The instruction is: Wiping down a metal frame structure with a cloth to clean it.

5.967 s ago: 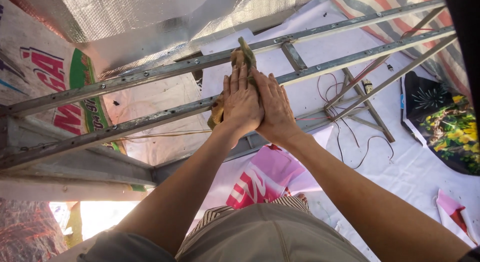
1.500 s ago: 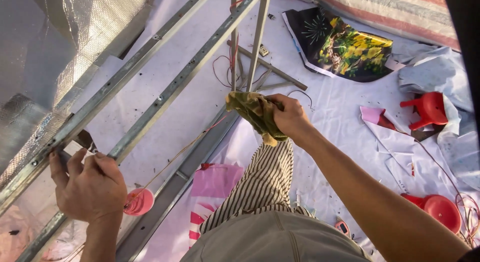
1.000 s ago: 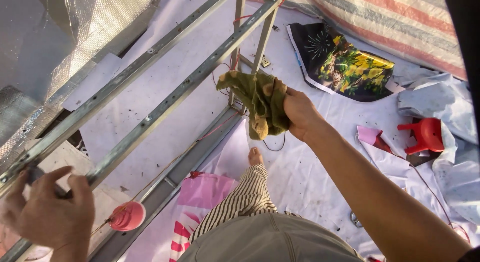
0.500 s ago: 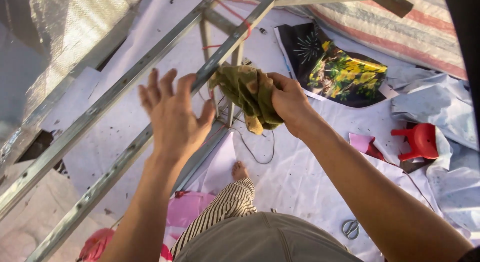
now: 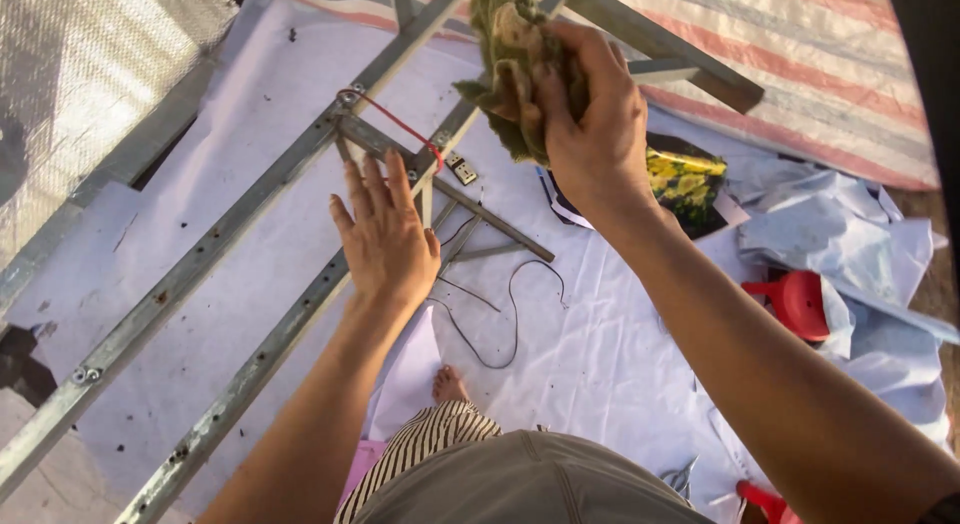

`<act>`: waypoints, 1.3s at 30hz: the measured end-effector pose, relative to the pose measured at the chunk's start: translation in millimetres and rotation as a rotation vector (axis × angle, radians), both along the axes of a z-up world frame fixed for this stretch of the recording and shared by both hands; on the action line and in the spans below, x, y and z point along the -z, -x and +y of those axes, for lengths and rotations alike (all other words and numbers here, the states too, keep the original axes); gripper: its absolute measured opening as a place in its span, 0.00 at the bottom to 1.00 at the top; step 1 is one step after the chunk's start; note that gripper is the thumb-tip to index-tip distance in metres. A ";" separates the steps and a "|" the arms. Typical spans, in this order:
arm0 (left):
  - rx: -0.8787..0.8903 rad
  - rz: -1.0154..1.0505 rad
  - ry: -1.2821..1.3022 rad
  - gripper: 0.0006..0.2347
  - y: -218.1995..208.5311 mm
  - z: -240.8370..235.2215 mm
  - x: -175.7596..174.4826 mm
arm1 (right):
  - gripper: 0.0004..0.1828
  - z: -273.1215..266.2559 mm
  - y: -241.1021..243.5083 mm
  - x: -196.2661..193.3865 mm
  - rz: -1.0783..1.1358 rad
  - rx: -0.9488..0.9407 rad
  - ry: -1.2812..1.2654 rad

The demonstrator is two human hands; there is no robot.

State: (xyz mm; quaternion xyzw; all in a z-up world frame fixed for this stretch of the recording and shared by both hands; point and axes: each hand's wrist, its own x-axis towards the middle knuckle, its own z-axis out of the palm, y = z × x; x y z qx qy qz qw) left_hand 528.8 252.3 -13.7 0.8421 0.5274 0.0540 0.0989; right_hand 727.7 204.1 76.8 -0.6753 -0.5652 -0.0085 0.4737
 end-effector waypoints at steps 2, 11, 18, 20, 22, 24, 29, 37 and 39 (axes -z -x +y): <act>-0.004 0.097 -0.030 0.42 -0.9 -2.4 1.3 | 0.20 27.0 -7.5 36.2 -0.133 -0.049 -0.058; -0.038 0.039 0.004 0.41 2.6 2.0 -2.0 | 0.40 56.5 10.0 80.1 -0.591 -0.184 0.716; -0.045 0.053 -0.028 0.39 0.1 3.6 -1.6 | 0.37 63.5 -3.6 76.4 -0.540 -0.140 0.714; -0.055 0.058 -0.001 0.39 -0.4 4.5 -2.6 | 0.38 68.0 -10.6 77.6 -0.543 -0.137 0.723; -0.069 0.023 0.012 0.38 -1.2 4.3 -0.9 | 0.38 71.8 -17.1 77.5 -0.542 -0.133 0.732; -0.087 0.009 0.016 0.38 -2.3 4.4 -3.0 | 0.38 77.7 -21.6 83.8 -0.536 -0.131 0.736; -0.116 0.017 0.017 0.38 -5.5 5.4 -3.5 | 0.38 89.1 -24.6 87.2 -0.513 -0.087 0.713; -0.223 -0.162 0.067 0.35 -16.2 4.7 -16.4 | 0.27 52.0 -64.7 83.1 -0.307 -0.056 0.620; -0.214 -0.053 -0.020 0.34 -24.9 14.6 -7.4 | 0.24 33.1 -104.8 105.7 -0.272 -0.008 0.667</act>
